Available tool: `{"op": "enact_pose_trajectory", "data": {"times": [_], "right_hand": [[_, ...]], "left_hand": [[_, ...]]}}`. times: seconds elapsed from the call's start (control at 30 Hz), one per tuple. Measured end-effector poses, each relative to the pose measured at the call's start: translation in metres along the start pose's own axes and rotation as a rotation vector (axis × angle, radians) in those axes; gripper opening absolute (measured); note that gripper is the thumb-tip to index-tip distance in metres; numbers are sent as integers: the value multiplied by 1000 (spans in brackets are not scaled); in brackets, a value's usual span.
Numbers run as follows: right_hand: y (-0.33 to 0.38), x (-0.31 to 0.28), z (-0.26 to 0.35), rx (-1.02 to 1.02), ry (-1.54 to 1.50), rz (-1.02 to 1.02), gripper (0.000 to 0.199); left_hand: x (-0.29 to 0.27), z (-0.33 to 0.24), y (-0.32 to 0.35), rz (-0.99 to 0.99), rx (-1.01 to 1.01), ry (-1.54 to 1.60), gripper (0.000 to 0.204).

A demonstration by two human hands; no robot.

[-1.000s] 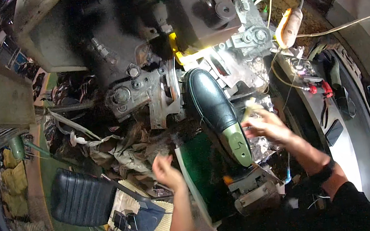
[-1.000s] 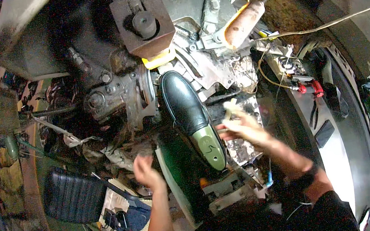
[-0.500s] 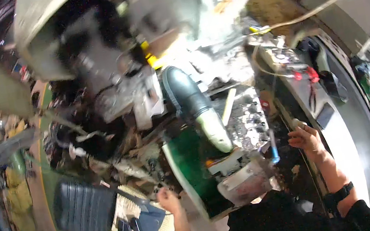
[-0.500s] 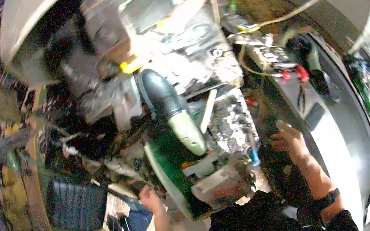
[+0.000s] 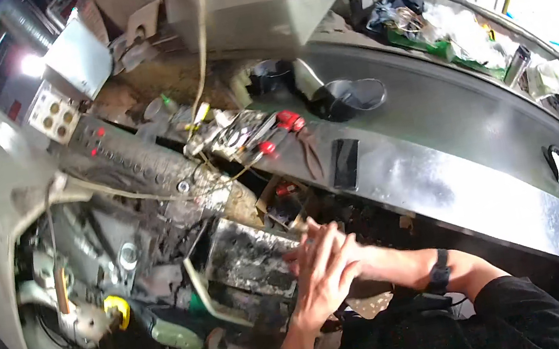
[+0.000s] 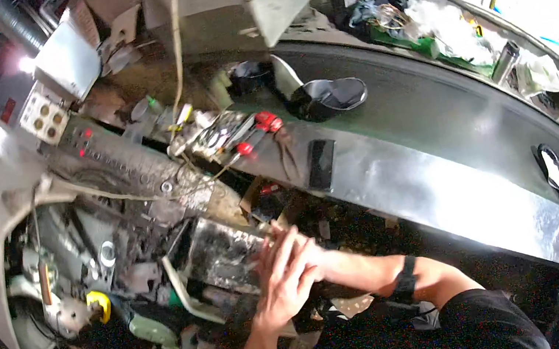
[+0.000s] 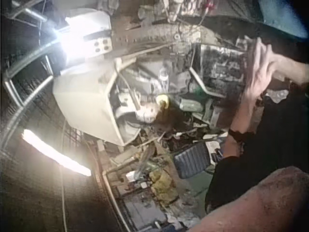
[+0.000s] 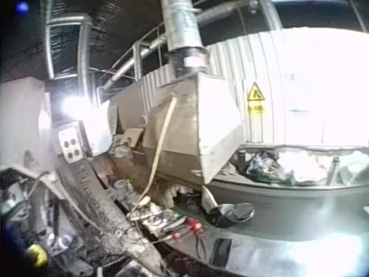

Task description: Operating a shoe lasting machine to shape leather uppers and placing them on a conveyor belt.

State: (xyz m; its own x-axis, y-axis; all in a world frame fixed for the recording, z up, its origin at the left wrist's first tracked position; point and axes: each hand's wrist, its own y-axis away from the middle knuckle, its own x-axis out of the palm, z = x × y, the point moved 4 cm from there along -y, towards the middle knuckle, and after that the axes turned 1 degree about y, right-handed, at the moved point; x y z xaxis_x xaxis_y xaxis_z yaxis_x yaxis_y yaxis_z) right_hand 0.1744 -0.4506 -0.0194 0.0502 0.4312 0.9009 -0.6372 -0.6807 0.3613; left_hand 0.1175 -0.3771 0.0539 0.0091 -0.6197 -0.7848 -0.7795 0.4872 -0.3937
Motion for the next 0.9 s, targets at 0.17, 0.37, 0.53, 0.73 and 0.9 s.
{"op": "enact_pose_trajectory", "data": {"times": [0.17, 0.37, 0.53, 0.73, 0.9], "right_hand": [[-12, -121, 189, -675, 533, -429, 86], [-90, -236, 353, -818, 1214, -492, 105], [-64, -241, 362, -833, 1191, -458, 91], [171, -208, 305, -740, 1375, -761, 83], [379, -290, 160, -72, 1346, -1019, 83]], "left_hand": [[44, 37, 42, -142, -552, 11, 31], [78, 31, 7, 80, -705, 97, 31], [103, 48, -47, 149, -619, 147, 32], [154, 138, -146, 66, -508, 445, 37], [247, 272, -307, 6, -624, 544, 72]]}}
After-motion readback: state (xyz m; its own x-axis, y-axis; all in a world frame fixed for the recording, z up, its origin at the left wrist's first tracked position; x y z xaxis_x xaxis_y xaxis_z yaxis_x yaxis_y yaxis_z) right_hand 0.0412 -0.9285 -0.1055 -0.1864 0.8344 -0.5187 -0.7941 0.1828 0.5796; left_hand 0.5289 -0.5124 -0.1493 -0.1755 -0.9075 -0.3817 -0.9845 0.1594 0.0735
